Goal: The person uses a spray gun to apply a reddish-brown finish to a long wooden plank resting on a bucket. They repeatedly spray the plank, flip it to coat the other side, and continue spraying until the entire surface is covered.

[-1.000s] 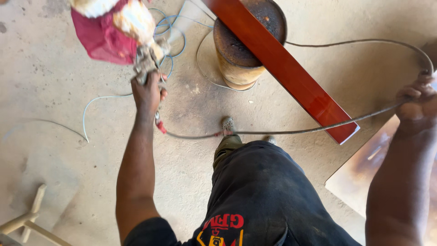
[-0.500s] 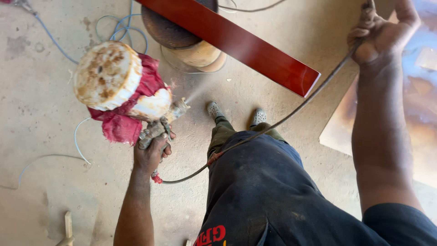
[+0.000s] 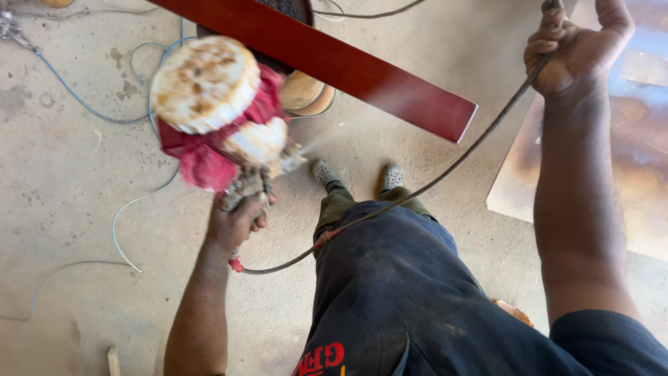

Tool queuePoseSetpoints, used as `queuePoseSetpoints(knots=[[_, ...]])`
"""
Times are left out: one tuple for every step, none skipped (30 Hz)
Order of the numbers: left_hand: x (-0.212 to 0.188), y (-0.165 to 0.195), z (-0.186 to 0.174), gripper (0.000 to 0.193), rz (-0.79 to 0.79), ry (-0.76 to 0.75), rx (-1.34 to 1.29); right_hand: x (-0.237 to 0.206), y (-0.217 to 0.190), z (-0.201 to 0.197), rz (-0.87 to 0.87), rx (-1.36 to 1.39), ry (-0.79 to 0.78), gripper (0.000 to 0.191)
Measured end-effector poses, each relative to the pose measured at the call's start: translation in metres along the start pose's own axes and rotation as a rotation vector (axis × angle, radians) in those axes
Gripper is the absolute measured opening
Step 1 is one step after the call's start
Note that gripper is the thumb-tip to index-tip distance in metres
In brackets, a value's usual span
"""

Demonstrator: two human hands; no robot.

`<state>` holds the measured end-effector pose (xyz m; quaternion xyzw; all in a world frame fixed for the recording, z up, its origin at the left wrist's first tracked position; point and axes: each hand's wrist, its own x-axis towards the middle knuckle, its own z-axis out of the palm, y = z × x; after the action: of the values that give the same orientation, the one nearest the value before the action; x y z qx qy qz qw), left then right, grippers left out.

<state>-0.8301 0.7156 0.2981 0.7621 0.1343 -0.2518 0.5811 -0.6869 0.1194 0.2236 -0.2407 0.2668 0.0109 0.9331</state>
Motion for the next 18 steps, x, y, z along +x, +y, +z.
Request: queuePoseSetpoints(knots=[[0.003, 0.004, -0.011, 0.017, 0.006, 0.045, 0.003, 0.001, 0.001, -0.003, 0.004, -0.001, -0.005, 0.060], [0.006, 0.007, -0.023, 0.017, 0.009, 0.094, 0.005, 0.003, 0.002, -0.007, 0.025, 0.013, -0.014, 0.060], [0.008, 0.009, -0.034, 0.018, 0.010, 0.148, 0.004, 0.007, 0.003, -0.012, 0.047, 0.016, -0.024, 0.061], [0.011, 0.010, -0.046, 0.017, 0.039, 0.182, -0.040, 0.013, 0.005, -0.019, 0.070, 0.018, -0.034, 0.062], [0.014, 0.010, -0.059, 0.016, 0.069, 0.221, -0.086, 0.019, 0.005, -0.026, 0.092, 0.009, -0.047, 0.062], [0.019, 0.011, -0.072, 0.015, 0.099, 0.265, -0.130, 0.031, 0.005, -0.032, 0.124, 0.025, -0.088, 0.060], [0.023, 0.010, -0.086, 0.015, 0.108, 0.309, -0.158, 0.043, 0.005, -0.037, 0.157, 0.039, -0.128, 0.058], [0.030, 0.011, -0.101, 0.014, 0.118, 0.351, -0.182, 0.057, 0.009, -0.044, 0.196, 0.083, -0.191, 0.054], [0.034, 0.011, -0.116, 0.014, 0.127, 0.390, -0.204, 0.065, 0.013, -0.051, 0.222, 0.119, -0.241, 0.047], [0.041, 0.011, -0.130, 0.015, 0.143, 0.426, -0.211, 0.074, 0.018, -0.058, 0.251, 0.153, -0.290, 0.041], [0.047, 0.011, -0.144, 0.015, 0.158, 0.460, -0.219, 0.080, 0.022, -0.064, 0.264, 0.172, -0.329, 0.033], [0.054, 0.011, -0.157, 0.015, 0.175, 0.494, -0.228, 0.085, 0.026, -0.067, 0.271, 0.193, -0.367, 0.029], [0.060, 0.009, -0.169, 0.016, 0.181, 0.520, -0.233, 0.088, 0.030, -0.068, 0.279, 0.214, -0.405, 0.025], [0.067, 0.008, -0.182, 0.017, 0.189, 0.547, -0.239, 0.089, 0.035, -0.068, 0.283, 0.242, -0.444, 0.024], [0.075, 0.008, -0.195, 0.018, 0.200, 0.574, -0.244, 0.088, 0.042, -0.064, 0.288, 0.261, -0.473, 0.023], [0.083, 0.009, -0.208, 0.019, 0.214, 0.587, -0.268, 0.088, 0.047, -0.060, 0.293, 0.280, -0.503, 0.023], [0.090, -0.001, -0.225, 0.020, 0.224, 0.601, -0.291, 0.085, 0.063, -0.060, 0.302, 0.292, -0.520, 0.023], [0.098, -0.002, -0.239, 0.021, 0.234, 0.612, -0.312, 0.083, 0.071, -0.057, 0.306, 0.303, -0.512, 0.023]])
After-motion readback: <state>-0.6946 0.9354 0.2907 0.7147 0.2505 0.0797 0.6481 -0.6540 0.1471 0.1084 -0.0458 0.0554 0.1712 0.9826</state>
